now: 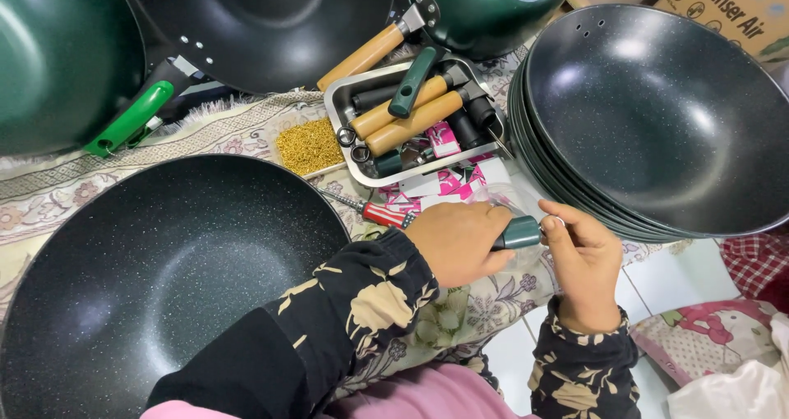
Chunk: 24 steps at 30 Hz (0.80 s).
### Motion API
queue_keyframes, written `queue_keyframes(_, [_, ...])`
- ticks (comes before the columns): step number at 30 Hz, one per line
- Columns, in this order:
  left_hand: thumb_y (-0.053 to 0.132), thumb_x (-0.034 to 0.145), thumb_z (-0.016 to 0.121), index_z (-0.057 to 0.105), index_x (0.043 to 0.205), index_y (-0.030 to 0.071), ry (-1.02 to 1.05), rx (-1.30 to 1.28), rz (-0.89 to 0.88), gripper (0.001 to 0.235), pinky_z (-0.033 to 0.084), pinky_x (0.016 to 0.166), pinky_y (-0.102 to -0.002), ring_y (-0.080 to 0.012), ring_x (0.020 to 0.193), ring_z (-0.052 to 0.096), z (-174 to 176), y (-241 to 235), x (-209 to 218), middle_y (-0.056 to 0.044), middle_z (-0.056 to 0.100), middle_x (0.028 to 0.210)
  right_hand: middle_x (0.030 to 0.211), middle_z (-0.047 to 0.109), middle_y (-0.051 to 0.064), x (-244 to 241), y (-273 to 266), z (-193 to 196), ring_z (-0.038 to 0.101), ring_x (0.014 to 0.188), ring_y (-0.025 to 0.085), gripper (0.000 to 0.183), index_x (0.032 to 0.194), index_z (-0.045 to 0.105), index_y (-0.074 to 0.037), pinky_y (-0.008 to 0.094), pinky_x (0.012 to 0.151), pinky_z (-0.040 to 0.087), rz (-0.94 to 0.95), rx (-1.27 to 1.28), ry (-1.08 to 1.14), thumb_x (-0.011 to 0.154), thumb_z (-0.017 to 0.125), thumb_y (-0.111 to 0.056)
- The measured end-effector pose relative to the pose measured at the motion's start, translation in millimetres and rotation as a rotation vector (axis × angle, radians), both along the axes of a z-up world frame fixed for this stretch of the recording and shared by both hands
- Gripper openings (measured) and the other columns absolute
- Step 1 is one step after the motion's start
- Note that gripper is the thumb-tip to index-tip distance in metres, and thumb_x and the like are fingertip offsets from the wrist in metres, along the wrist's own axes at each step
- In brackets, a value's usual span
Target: Assembling a handle onto a wok using screws and a small screwdriver.
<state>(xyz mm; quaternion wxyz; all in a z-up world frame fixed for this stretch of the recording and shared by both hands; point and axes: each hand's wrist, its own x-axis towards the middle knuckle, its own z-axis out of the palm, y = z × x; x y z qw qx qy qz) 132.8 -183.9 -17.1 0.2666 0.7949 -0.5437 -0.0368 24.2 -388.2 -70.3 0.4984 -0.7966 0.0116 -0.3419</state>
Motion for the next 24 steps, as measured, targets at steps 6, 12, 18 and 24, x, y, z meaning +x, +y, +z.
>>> queue_keyframes(6, [0.042,0.094,0.048,0.06,0.117,0.006,0.01,0.004,0.004,0.045,0.057,0.074,-0.045,-0.0345,0.083,0.074,0.8,-1.1,0.9,-0.014,0.068,0.093,0.116,0.069,0.028,2.3,8.5,29.1,0.067,0.089,0.026,0.029,0.12,0.069,0.008,0.038,0.077,0.056,0.123,-0.218,-0.223,0.092,0.069,0.006])
queue_keyframes(12, [0.043,0.093,0.048,0.06,0.115,0.006,0.0,0.006,0.0,0.044,0.057,0.072,-0.046,-0.0353,0.08,0.073,0.8,-1.5,1.3,-0.014,0.068,0.091,0.12,0.072,0.028,-6.7,-9.1,18.0,0.073,0.098,0.031,0.024,0.106,0.076,0.005,0.038,0.085,0.058,0.132,-0.371,-0.222,0.082,0.077,0.011])
queue_keyframes(18, [0.044,0.095,0.045,0.059,0.12,0.006,0.015,0.006,-0.004,0.048,0.057,0.074,-0.045,-0.0346,0.083,0.074,2.3,2.1,0.0,-0.015,0.068,0.094,0.115,0.074,0.027,-1.9,-15.0,14.0,0.074,0.098,0.033,0.017,0.101,0.077,0.005,0.038,0.086,0.058,0.134,-0.363,-0.229,0.084,0.078,0.007])
queue_keyframes(24, [0.044,0.094,0.045,0.059,0.121,0.005,0.028,0.024,-0.01,0.049,0.057,0.076,-0.046,-0.0357,0.085,0.074,2.3,2.5,0.8,-0.016,0.069,0.096,0.111,0.075,0.026,-0.5,-14.9,10.3,0.074,0.099,0.033,0.014,0.1,0.077,0.004,0.04,0.085,0.059,0.136,-0.325,-0.22,0.086,0.079,0.003])
